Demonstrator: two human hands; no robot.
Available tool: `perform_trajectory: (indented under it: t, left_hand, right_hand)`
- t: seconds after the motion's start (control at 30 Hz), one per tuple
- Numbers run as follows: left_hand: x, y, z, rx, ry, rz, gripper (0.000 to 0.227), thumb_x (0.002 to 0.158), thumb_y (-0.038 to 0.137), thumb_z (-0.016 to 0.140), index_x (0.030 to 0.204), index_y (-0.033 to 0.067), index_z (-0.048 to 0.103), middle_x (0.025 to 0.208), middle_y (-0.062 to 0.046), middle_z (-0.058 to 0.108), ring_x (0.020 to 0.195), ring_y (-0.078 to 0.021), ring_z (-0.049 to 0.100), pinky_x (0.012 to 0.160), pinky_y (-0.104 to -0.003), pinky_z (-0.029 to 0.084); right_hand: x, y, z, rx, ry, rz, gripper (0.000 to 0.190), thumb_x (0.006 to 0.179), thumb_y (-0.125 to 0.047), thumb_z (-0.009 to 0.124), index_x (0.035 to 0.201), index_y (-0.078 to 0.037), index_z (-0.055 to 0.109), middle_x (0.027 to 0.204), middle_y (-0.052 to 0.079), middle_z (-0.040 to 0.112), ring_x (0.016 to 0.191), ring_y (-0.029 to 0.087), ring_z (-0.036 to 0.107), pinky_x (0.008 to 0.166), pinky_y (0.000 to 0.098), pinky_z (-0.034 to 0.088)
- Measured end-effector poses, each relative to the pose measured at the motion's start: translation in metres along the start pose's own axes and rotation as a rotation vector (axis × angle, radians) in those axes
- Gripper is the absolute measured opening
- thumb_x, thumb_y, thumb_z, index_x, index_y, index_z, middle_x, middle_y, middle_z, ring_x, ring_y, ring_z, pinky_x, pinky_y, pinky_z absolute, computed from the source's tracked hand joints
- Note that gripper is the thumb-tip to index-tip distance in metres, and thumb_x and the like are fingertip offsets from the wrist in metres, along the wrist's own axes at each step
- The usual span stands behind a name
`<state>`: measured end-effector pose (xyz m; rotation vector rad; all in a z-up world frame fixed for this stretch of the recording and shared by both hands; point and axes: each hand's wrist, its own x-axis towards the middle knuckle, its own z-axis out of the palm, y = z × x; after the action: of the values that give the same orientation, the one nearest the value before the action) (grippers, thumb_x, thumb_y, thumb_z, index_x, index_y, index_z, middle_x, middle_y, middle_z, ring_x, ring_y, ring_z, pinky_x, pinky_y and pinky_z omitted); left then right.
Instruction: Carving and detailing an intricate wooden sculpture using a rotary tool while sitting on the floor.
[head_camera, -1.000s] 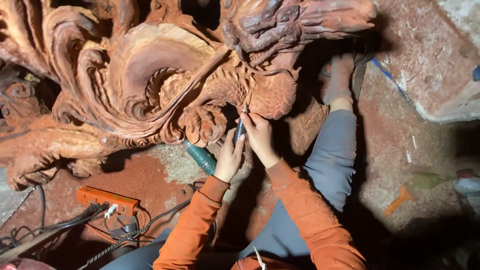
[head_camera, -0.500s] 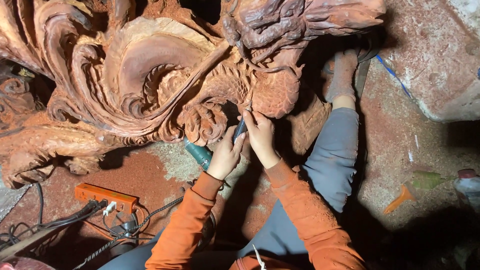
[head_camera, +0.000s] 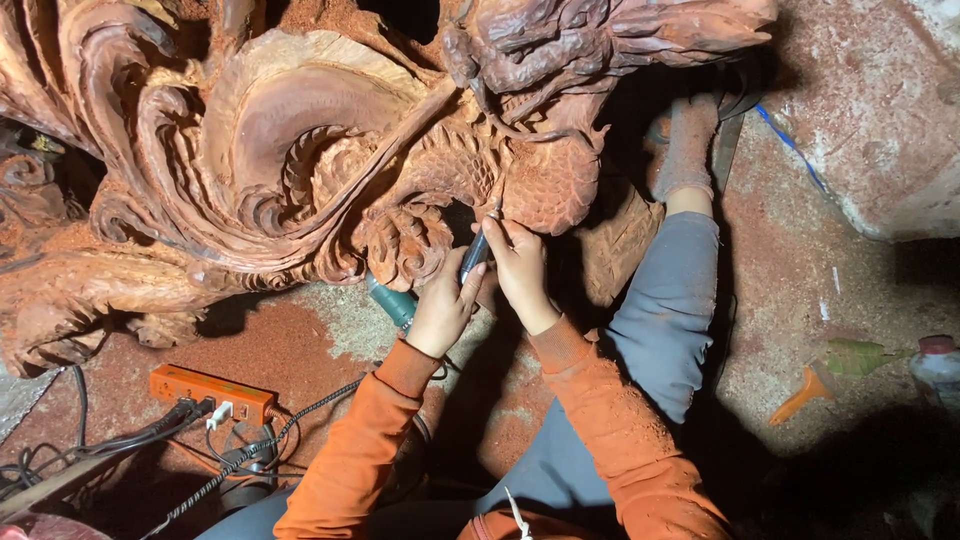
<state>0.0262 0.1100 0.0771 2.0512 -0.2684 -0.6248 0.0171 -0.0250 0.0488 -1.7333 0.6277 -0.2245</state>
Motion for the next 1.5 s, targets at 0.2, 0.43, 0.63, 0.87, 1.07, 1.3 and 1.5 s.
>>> perform_trajectory:
  t: [0.2,0.43,0.63,0.87,1.07,1.3,1.5]
  left_hand:
    - [-0.001,0.007,0.0,0.021,0.006,0.01,0.041,0.105,0.042,0.048,0.132,0.0119,0.055,0.098,-0.033,0.069,0.098,-0.0549,0.067,0.085,-0.062,0.052]
    - [-0.001,0.023,0.004,0.033,0.025,-0.024,0.041,0.105,0.041,0.045,0.133,0.0111,0.053,0.1,-0.032,0.07,0.099,-0.0543,0.067,0.088,-0.061,0.052]
    - [0.005,0.008,0.009,0.072,-0.028,-0.1,0.043,0.105,0.048,0.043,0.129,0.0142,0.054,0.069,-0.018,0.07,0.081,-0.0423,0.074,0.085,-0.057,0.053]
    - [0.008,0.006,0.021,-0.214,-0.017,-0.132,0.041,0.107,0.038,0.044,0.129,0.0052,0.054,0.058,-0.009,0.059,0.036,-0.0226,0.06,0.036,-0.034,0.051]
    - [0.004,0.026,0.023,-0.239,0.021,-0.133,0.043,0.107,0.036,0.043,0.129,0.0004,0.053,0.057,-0.012,0.059,0.036,-0.0229,0.06,0.033,-0.033,0.05]
    - [0.006,0.036,0.017,-0.323,0.009,-0.156,0.045,0.107,0.036,0.042,0.127,-0.003,0.053,0.063,-0.015,0.059,0.036,-0.0249,0.06,0.031,-0.034,0.051]
    - [0.011,0.031,0.01,-0.286,-0.05,-0.164,0.044,0.107,0.035,0.043,0.124,-0.0033,0.054,0.063,-0.015,0.058,0.036,-0.0251,0.06,0.029,-0.034,0.05]
  right_hand:
    - [0.004,0.007,0.005,0.056,0.015,-0.025,0.029,0.1,-0.039,0.064,0.102,-0.016,0.083,0.096,0.004,0.08,0.1,0.023,0.074,0.09,0.0393,0.056]
    - [0.003,-0.008,0.006,0.176,0.045,0.035,0.031,0.1,-0.036,0.062,0.1,-0.012,0.082,0.093,0.005,0.081,0.094,0.016,0.075,0.077,0.0283,0.06]
    - [0.003,-0.002,0.005,0.244,0.074,0.069,0.029,0.099,-0.03,0.064,0.097,-0.007,0.081,0.091,0.01,0.08,0.091,0.02,0.076,0.079,0.0327,0.061]
    - [-0.002,-0.015,0.005,0.37,0.103,0.132,0.036,0.1,-0.035,0.064,0.094,-0.003,0.08,0.094,0.014,0.08,0.091,0.023,0.077,0.082,0.0361,0.061]
    - [-0.003,-0.026,0.003,0.403,0.068,0.129,0.039,0.1,-0.036,0.063,0.097,0.0,0.079,0.098,0.016,0.079,0.094,0.026,0.076,0.086,0.0369,0.061]
    - [0.002,-0.026,0.003,0.376,0.039,0.152,0.042,0.098,-0.043,0.065,0.096,-0.004,0.08,0.094,0.013,0.08,0.091,0.025,0.077,0.082,0.0346,0.062]
    - [0.004,-0.026,0.003,0.374,0.039,0.193,0.042,0.098,-0.042,0.063,0.099,-0.004,0.08,0.092,0.013,0.08,0.088,0.022,0.077,0.074,0.032,0.063]
